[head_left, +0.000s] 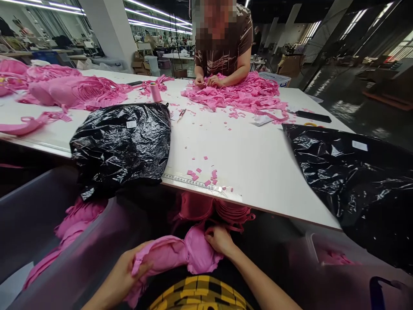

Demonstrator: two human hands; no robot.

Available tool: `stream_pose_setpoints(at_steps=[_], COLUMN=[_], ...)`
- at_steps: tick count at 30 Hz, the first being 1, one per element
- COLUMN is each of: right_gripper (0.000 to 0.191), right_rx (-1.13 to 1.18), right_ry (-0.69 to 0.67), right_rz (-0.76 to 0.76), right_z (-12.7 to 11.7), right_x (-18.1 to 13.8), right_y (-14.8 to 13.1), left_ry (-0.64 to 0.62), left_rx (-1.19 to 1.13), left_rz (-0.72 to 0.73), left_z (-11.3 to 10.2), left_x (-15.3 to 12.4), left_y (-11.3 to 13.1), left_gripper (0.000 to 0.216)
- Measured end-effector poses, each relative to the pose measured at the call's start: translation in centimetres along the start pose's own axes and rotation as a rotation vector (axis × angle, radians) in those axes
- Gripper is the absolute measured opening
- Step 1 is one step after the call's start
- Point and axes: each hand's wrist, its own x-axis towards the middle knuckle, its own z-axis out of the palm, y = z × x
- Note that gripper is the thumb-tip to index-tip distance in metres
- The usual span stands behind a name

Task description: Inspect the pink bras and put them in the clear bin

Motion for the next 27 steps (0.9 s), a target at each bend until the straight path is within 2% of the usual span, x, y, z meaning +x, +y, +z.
stream_pose_setpoints(at_steps=[4,9,14,17,20,23,25,27], right_gripper=[0.021,0.020,0.019,0.018,0.012,0.013,0.017,0.022], right_rx=[-0.011,0.086,0.335,0.468,0.587,0.728,0.808,0.862], right_ry=[0.046,0.125,0.203,0.241,0.252,0.226,0.201,0.193], right_rz=[0.026,-0.034,-0.071,-0.062,-0.071,-0.064,-0.037,0.010], right_z=[1.2,1.5,0.0,-0.6,-0.9,-1.9,-2.9,-3.8], right_x=[-0.3,-0.7,-1.9,-3.1,-4.1,-4.8,-5.2,-5.5], right_y=[-0.1,0.0,1.6,1.9,1.4,1.1,1.5,2.3], left_ry=[-0.069,-0.105,-0.031,0.030,-0.018,-0.102,-0.113,-0.094], left_rx=[0.017,-0.007,-0.001,0.012,-0.001,-0.102,-0.177,-0.218], left_rz=[-0.006,0.031,-0.030,-0.009,-0.006,-0.136,-0.258,-0.314], left_z=[0.0,-0.2,-0.8,-1.0,-0.9,-0.7,-0.6,-0.5], left_x=[0.2,0.1,-0.2,0.0,0.2,-0.1,-0.3,-0.4], left_y=[0.9,2.2,0.5,-0.4,-0.4,-0.2,-0.2,-0.7], left_gripper=[0.044,0.043,0.046,0.047,0.049,0.055,0.059,0.060])
